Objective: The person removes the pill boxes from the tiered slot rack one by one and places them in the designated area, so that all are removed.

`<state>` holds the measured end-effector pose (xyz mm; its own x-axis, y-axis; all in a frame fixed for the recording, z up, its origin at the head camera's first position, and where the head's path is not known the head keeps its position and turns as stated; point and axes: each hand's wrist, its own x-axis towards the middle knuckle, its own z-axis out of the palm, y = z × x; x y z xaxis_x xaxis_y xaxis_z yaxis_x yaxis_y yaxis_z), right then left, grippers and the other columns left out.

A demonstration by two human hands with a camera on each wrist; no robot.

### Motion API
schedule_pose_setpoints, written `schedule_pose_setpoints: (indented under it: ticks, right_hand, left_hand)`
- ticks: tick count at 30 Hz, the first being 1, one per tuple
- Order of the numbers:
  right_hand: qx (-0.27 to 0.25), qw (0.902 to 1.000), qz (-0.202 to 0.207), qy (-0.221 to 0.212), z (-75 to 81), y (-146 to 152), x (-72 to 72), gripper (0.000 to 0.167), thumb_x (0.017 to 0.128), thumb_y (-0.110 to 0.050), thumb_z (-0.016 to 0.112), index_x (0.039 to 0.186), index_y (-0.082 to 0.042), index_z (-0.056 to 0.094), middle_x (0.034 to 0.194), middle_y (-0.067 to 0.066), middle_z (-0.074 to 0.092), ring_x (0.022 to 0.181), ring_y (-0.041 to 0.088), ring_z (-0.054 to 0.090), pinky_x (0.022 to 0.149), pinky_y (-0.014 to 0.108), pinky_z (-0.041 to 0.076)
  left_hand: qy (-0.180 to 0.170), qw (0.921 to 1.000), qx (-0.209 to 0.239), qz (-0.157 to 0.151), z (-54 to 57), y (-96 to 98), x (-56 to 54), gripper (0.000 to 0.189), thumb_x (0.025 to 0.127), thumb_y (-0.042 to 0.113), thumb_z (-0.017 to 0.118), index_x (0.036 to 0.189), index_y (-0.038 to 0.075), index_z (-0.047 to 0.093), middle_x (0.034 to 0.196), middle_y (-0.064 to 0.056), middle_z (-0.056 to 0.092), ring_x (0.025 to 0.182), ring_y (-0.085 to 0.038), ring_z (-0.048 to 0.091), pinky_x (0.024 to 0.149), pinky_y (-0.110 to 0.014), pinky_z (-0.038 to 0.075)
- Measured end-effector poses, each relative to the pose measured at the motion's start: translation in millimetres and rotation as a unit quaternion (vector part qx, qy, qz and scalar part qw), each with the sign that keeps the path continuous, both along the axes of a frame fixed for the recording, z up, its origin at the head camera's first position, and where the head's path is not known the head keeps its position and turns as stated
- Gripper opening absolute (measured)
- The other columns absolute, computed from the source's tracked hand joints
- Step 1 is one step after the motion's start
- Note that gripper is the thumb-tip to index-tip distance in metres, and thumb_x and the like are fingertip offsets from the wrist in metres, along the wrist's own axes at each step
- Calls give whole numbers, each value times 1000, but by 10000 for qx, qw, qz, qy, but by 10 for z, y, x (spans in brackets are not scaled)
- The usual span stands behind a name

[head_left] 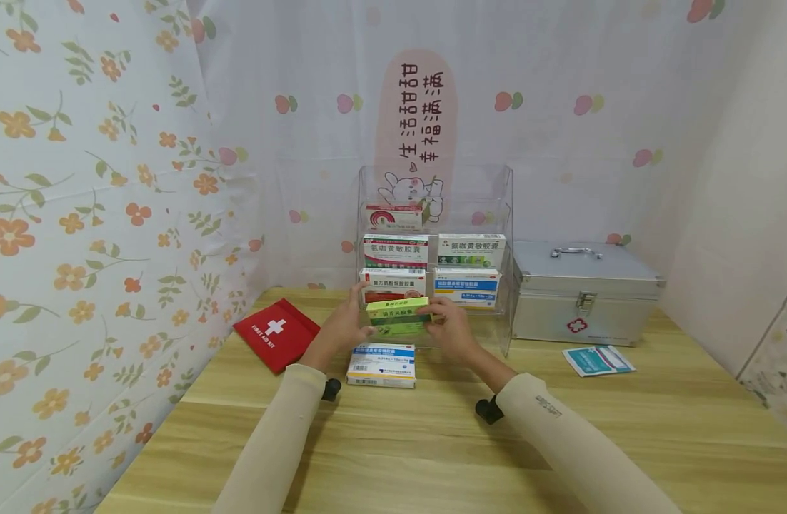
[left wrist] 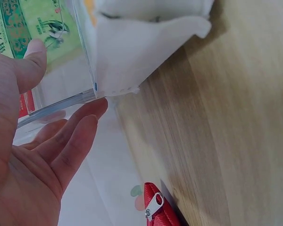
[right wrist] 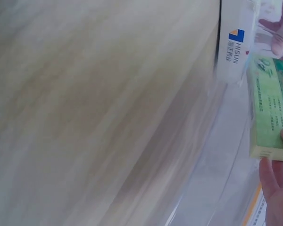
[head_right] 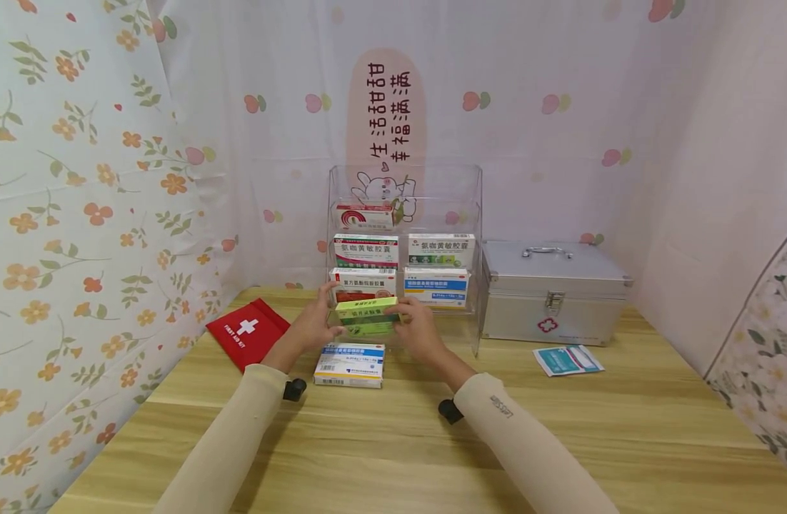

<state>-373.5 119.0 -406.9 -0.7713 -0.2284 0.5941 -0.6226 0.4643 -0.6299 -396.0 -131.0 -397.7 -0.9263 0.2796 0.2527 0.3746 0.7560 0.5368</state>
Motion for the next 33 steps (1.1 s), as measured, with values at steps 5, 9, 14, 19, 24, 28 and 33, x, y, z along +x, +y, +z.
schedule_pose_setpoints:
  ticks: [5,9,14,19,24,28,33]
  right_hand:
    - [-111,9999,41,-82,33,54,26,26,81,15,69,100,-1,76,121,18,63,118,38,58,80,42,57]
    - [-126,9997,24,-193,46,110,45,26,82,14,69,103,-1,75,123,19,62,117,39,58,80,38,58]
    - [-259,9988,-77,-397,73,186,88,27,83,8,72,108,-1,74,129,20,59,110,38,62,81,37,57]
    - [-412,9984,-28,-396,105,249,128,29,83,6,74,112,-1,72,126,18,61,105,37,63,81,37,57]
    - [-658,9961,58,-592,102,296,181,32,84,5,74,116,-1,70,123,17,62,107,39,62,85,40,56]
    - [-733,9949,46,-697,164,295,302,34,86,5,72,120,3,67,128,21,60,110,42,61,88,46,55]
    - [-752,9945,190,-707,333,301,526,36,86,9,69,121,10,63,128,27,58,108,44,61,88,44,55]
  left_hand:
    - [-40,10000,-34,17,7,-5,2,102,84,20,81,153,30,7,143,-19,50,120,-37,56,99,-55,46]
    - [-55,10000,-47,32,-7,-6,-10,102,84,21,81,153,31,6,145,-19,48,121,-38,56,99,-55,46]
    - [-36,10000,-93,5,-24,-2,-28,102,84,21,80,154,31,5,143,-21,50,116,-37,59,96,-53,48]
    - [5,9999,-140,30,-28,6,-38,102,85,19,80,153,31,5,140,-24,51,117,-40,59,96,-54,48]
    - [-60,9999,-72,72,-26,13,-31,102,84,18,80,153,32,6,144,-23,48,123,-42,55,99,-56,45]
    - [-62,9998,-123,106,-32,14,-36,103,84,19,80,153,33,5,145,-22,48,123,-41,55,99,-55,46]
    - [-17,9998,-157,99,-41,14,-47,103,84,19,80,153,31,5,145,-23,47,121,-41,56,99,-54,46]
